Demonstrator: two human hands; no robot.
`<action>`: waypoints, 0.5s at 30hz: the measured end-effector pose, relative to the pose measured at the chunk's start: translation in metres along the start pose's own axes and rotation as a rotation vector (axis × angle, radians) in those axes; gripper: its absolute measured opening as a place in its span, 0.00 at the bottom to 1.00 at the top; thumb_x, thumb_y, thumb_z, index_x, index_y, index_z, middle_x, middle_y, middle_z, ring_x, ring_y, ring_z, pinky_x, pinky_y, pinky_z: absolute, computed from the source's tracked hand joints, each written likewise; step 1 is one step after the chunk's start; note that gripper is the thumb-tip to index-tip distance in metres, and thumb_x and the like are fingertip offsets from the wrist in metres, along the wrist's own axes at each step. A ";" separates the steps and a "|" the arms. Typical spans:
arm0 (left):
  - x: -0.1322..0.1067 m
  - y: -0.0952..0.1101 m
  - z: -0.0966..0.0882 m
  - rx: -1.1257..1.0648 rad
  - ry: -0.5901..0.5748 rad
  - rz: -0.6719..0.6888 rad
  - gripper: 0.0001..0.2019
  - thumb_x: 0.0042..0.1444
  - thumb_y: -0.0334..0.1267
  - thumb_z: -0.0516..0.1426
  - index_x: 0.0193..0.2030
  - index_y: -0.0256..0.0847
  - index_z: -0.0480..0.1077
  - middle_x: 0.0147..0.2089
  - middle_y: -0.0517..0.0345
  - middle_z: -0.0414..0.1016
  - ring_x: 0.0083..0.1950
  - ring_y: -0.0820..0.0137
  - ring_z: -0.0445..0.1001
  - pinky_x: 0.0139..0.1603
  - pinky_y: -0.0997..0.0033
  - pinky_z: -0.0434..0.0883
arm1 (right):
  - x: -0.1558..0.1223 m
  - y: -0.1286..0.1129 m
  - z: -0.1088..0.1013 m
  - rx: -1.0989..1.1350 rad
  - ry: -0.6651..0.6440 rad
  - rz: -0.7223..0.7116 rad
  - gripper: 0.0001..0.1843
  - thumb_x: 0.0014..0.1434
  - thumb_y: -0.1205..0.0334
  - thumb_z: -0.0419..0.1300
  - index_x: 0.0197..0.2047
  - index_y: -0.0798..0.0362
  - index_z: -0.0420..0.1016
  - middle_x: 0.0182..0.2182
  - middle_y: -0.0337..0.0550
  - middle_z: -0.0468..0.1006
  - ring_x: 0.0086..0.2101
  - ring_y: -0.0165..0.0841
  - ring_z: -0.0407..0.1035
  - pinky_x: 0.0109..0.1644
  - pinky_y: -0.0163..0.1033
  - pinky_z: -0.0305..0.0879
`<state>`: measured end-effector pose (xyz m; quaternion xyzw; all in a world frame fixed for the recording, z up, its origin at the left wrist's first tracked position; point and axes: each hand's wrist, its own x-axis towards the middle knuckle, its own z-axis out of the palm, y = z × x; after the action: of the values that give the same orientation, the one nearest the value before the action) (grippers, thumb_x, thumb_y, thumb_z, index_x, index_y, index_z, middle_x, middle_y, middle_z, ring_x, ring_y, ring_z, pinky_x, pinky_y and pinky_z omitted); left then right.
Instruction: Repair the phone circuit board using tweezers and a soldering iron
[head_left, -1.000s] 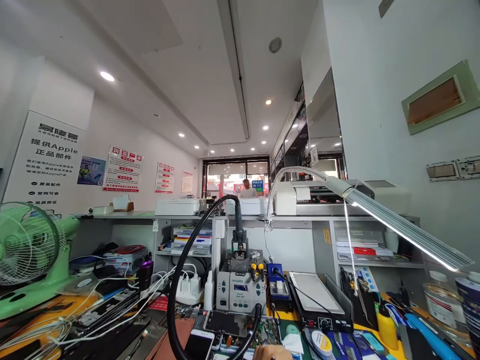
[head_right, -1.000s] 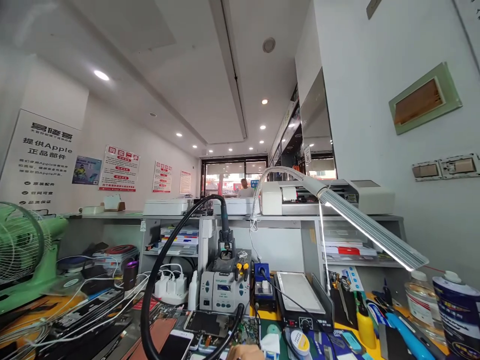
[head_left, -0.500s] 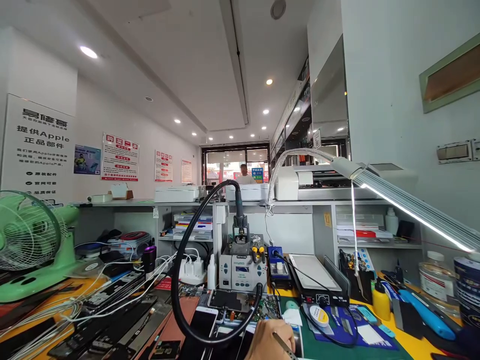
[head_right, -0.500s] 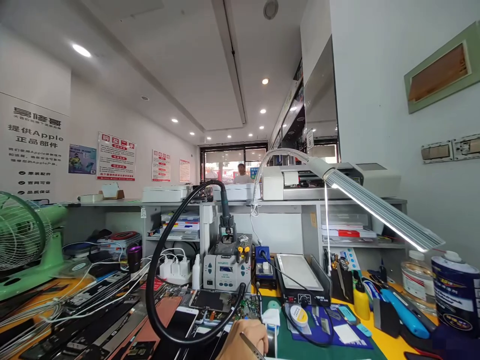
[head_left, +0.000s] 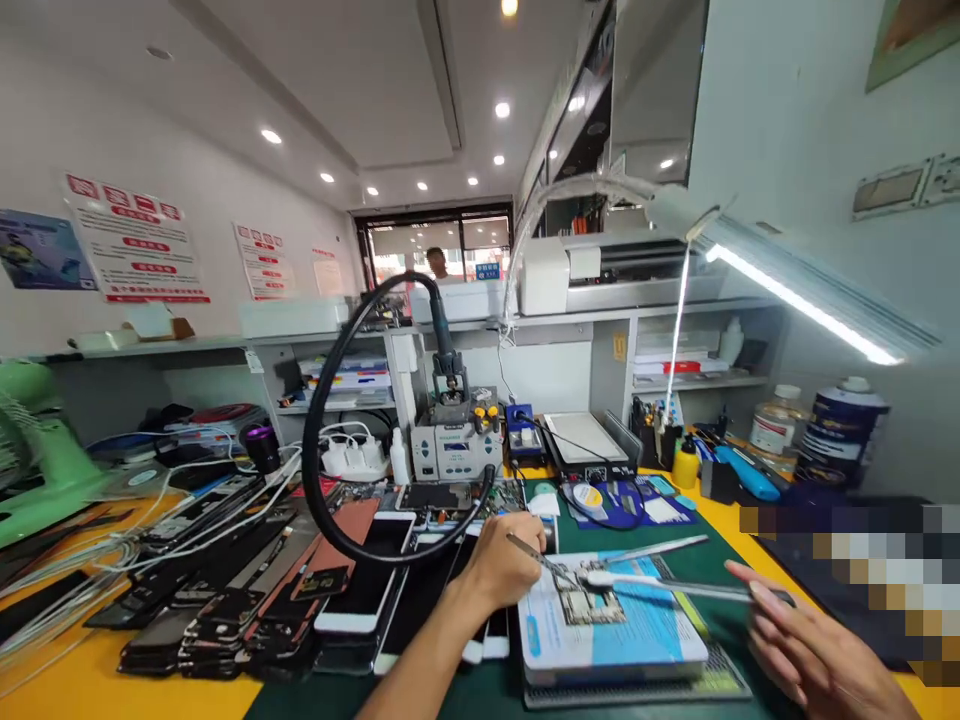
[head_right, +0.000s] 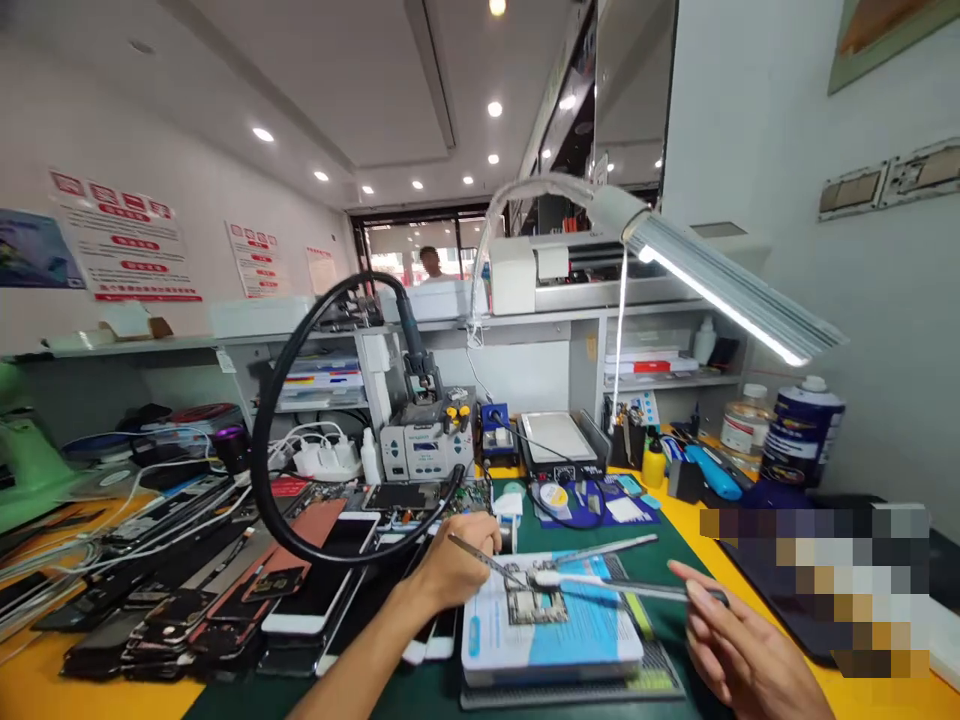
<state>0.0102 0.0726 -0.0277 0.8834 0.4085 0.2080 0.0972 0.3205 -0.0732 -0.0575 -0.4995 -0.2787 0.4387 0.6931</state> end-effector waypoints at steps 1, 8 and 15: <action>0.000 -0.001 0.000 -0.009 -0.009 0.003 0.11 0.71 0.43 0.60 0.46 0.35 0.76 0.44 0.54 0.79 0.44 0.67 0.79 0.49 0.60 0.80 | -0.003 -0.003 0.003 0.058 -0.016 0.037 0.30 0.45 0.49 0.82 0.49 0.50 0.83 0.23 0.37 0.70 0.19 0.29 0.61 0.15 0.32 0.61; -0.002 -0.001 -0.002 -0.015 0.024 0.036 0.11 0.71 0.43 0.60 0.43 0.35 0.75 0.40 0.56 0.78 0.41 0.69 0.78 0.45 0.63 0.79 | -0.016 -0.025 0.017 0.138 0.045 0.091 0.33 0.41 0.51 0.85 0.48 0.55 0.84 0.24 0.36 0.71 0.21 0.26 0.59 0.17 0.28 0.62; -0.003 0.001 -0.004 0.015 0.067 0.062 0.12 0.71 0.41 0.60 0.38 0.35 0.74 0.35 0.60 0.76 0.36 0.71 0.76 0.42 0.66 0.78 | -0.014 -0.025 0.022 0.120 0.089 0.092 0.31 0.38 0.50 0.85 0.43 0.54 0.85 0.23 0.37 0.71 0.20 0.26 0.59 0.16 0.28 0.60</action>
<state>0.0073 0.0697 -0.0244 0.8889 0.3854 0.2375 0.0703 0.3042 -0.0786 -0.0262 -0.4885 -0.1976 0.4635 0.7124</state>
